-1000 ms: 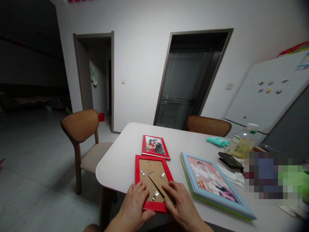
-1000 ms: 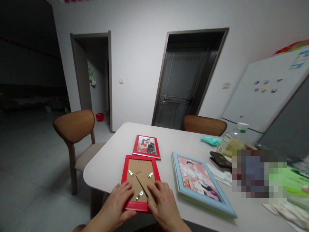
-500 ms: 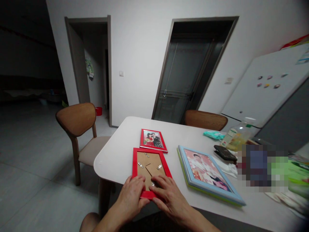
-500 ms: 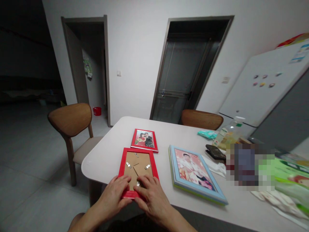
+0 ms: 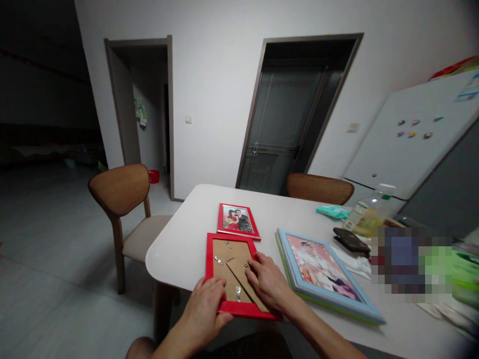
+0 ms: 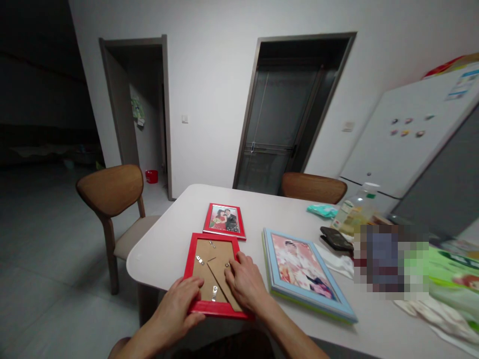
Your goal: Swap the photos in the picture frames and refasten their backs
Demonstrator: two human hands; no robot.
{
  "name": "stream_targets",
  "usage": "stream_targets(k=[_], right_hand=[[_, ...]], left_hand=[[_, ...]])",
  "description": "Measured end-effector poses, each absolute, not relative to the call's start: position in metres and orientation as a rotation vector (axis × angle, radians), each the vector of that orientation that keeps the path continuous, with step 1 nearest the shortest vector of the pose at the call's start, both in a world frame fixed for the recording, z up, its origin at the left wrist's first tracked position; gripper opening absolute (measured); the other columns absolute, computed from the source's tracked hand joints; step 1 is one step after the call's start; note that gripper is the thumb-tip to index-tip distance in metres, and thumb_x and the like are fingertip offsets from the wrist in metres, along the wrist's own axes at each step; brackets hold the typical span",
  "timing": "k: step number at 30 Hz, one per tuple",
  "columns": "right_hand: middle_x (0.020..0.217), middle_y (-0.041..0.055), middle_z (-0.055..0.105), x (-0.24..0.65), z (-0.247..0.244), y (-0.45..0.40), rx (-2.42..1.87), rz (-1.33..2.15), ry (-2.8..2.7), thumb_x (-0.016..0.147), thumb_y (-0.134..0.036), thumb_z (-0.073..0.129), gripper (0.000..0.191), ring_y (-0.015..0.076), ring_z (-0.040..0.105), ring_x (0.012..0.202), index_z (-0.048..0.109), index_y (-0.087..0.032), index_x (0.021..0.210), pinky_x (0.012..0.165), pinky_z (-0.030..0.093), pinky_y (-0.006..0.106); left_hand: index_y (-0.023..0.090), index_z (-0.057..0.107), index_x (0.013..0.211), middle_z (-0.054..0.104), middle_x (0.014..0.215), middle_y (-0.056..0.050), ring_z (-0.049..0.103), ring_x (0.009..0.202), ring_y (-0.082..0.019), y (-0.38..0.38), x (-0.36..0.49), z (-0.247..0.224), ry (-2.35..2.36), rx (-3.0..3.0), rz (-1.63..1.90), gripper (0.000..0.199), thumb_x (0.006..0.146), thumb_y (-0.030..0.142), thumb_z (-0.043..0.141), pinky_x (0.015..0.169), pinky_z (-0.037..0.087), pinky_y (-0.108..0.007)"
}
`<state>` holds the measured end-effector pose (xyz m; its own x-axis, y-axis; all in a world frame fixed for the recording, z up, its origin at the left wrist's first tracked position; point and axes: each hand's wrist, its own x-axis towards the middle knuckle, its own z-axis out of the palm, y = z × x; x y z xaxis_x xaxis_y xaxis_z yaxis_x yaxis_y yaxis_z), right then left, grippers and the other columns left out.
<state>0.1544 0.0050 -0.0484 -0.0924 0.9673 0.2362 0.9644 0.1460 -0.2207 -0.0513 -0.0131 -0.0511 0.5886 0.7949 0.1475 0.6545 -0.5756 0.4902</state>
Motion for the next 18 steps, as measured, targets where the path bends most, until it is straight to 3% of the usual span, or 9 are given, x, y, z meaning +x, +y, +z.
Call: stream_targets(k=[3, 9, 15, 18], right_hand=[[0.096, 0.008, 0.049, 0.152, -0.049, 0.004, -1.81, 0.066, -2.092, 0.082, -0.034, 0.028, 0.034, 0.0166, 0.046, 0.088, 0.058, -0.018, 0.08, 0.079, 0.033, 0.027], [0.096, 0.0091, 0.05, 0.153, -0.053, 0.002, -1.79, 0.059, -2.079, 0.081, -0.033, 0.03, 0.033, 0.0169, 0.048, 0.086, 0.058, -0.016, 0.08, 0.077, 0.035, 0.028], [0.109, 0.0099, 0.05, 0.136, -0.05, 0.013, -1.667, -0.04, -2.121, 0.081, -0.031, 0.034, 0.033, 0.0209, 0.043, 0.099, 0.053, -0.019, 0.105, 0.083, 0.032, 0.034], [0.107, 0.0082, 0.051, 0.116, -0.048, 0.024, -1.537, 0.109, -2.266, 0.082, -0.023, 0.03, 0.033, 0.0178, 0.044, 0.097, 0.054, -0.02, 0.104, 0.083, 0.032, 0.031]], left_hand=[[0.018, 0.054, 0.095, 0.048, 0.12, -0.007, 0.039, 0.113, -0.021, -0.014, -0.051, -0.051, 1.173, 2.422, 0.502, 0.033, 0.064, 0.027, 0.063, 0.099, 0.021, -0.04], [0.018, 0.052, 0.098, 0.05, 0.118, -0.006, 0.04, 0.111, -0.02, -0.014, -0.052, -0.057, 1.174, 2.413, 0.577, 0.038, 0.064, 0.028, 0.064, 0.098, 0.024, -0.039], [0.019, 0.054, 0.096, 0.049, 0.119, -0.005, 0.039, 0.112, -0.019, -0.015, -0.054, -0.061, 1.137, 2.427, 0.588, 0.035, 0.064, 0.028, 0.064, 0.099, 0.022, -0.037], [0.018, 0.055, 0.095, 0.05, 0.119, -0.006, 0.04, 0.111, -0.02, -0.014, -0.055, -0.063, 1.142, 2.433, 0.616, 0.034, 0.063, 0.026, 0.064, 0.099, 0.023, -0.036]])
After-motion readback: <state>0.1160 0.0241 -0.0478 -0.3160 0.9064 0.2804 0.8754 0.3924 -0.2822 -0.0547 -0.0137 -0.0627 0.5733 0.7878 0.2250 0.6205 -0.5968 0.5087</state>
